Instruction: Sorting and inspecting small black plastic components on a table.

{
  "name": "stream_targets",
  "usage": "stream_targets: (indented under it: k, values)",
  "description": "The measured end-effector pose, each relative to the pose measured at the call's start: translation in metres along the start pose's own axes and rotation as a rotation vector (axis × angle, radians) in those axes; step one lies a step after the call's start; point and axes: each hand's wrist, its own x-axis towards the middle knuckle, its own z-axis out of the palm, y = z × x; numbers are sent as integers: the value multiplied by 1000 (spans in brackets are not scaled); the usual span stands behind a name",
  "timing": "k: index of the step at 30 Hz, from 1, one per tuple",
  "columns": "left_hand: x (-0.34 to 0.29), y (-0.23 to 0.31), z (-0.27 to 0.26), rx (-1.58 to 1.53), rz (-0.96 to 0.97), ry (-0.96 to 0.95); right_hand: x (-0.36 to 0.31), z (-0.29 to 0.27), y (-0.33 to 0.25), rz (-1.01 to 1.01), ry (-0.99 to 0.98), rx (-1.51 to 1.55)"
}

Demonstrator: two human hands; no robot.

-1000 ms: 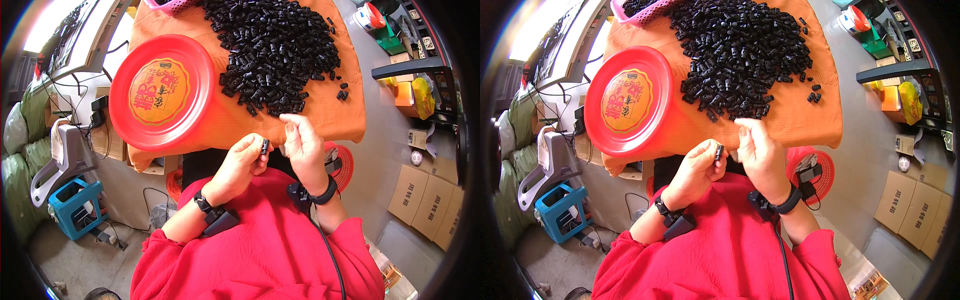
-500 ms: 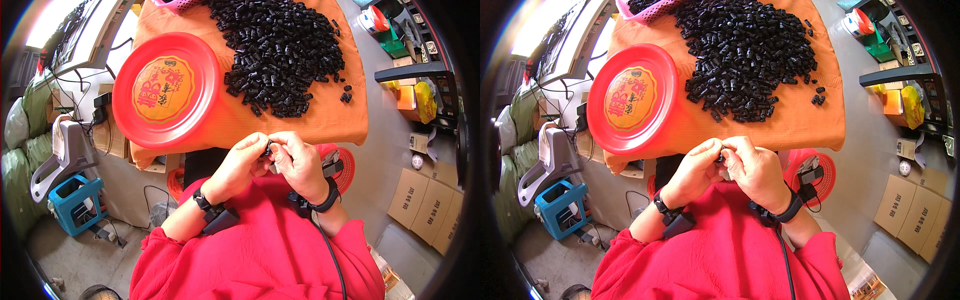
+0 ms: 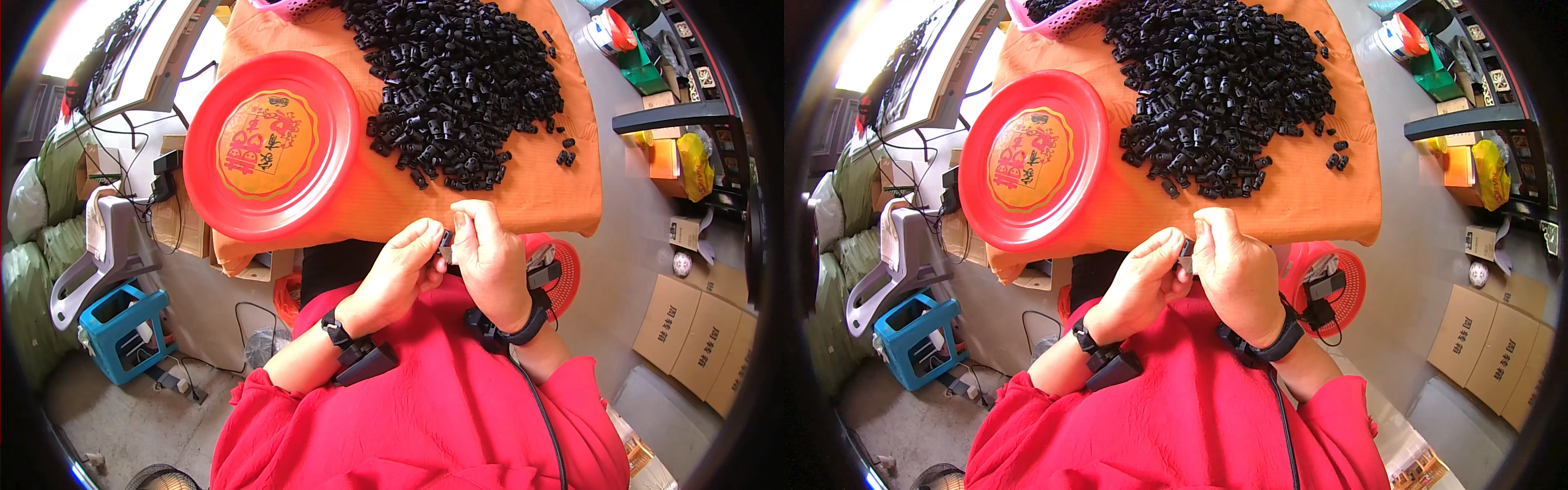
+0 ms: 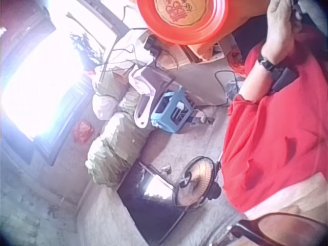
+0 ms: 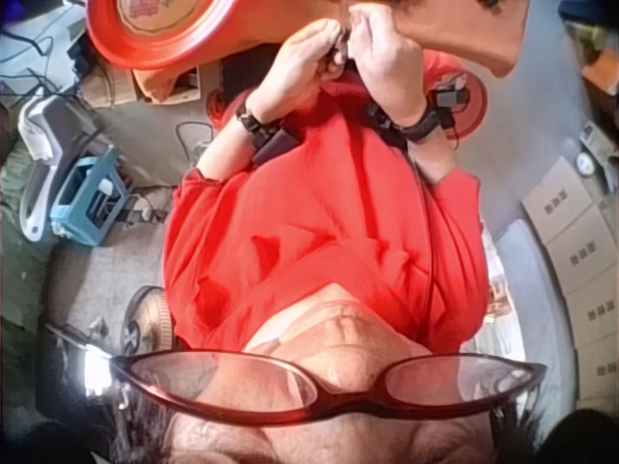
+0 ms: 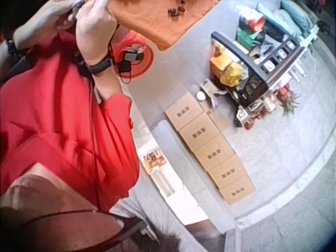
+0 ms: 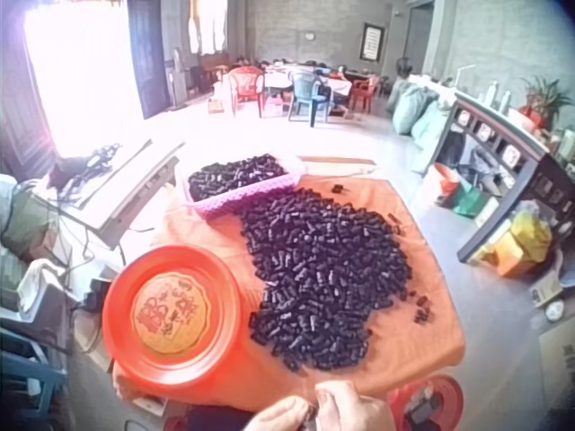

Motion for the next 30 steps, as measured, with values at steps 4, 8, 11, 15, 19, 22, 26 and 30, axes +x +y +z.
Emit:
stream_targets:
  k: [4, 8, 11, 15, 19, 22, 26, 30]
  values:
    - [0, 0, 1, -16, -4, 19, 0, 0, 0, 10, 2, -31]
    - [0, -1, 0, -4, 1, -1, 0, 0, 1, 14, -11, -15]
    - [0, -1, -1, 0, 7, -13, 0, 0, 1, 24, -11, -9]
    - [0, -2, -1, -8, 7, -15, 0, 0, 0, 37, -22, -10]
    - [0, -3, -2, -4, 14, -23, 0, 0, 0, 44, -38, -23]
    - [0, -4, -2, -9, 15, -26, -1, 1, 1, 38, -34, -28]
    - [1, -6, -4, -25, 19, -36, -1, 1, -1, 31, -29, -30]
    - [2, -8, -5, -50, 30, -56, 0, 0, -1, 26, -24, -75]
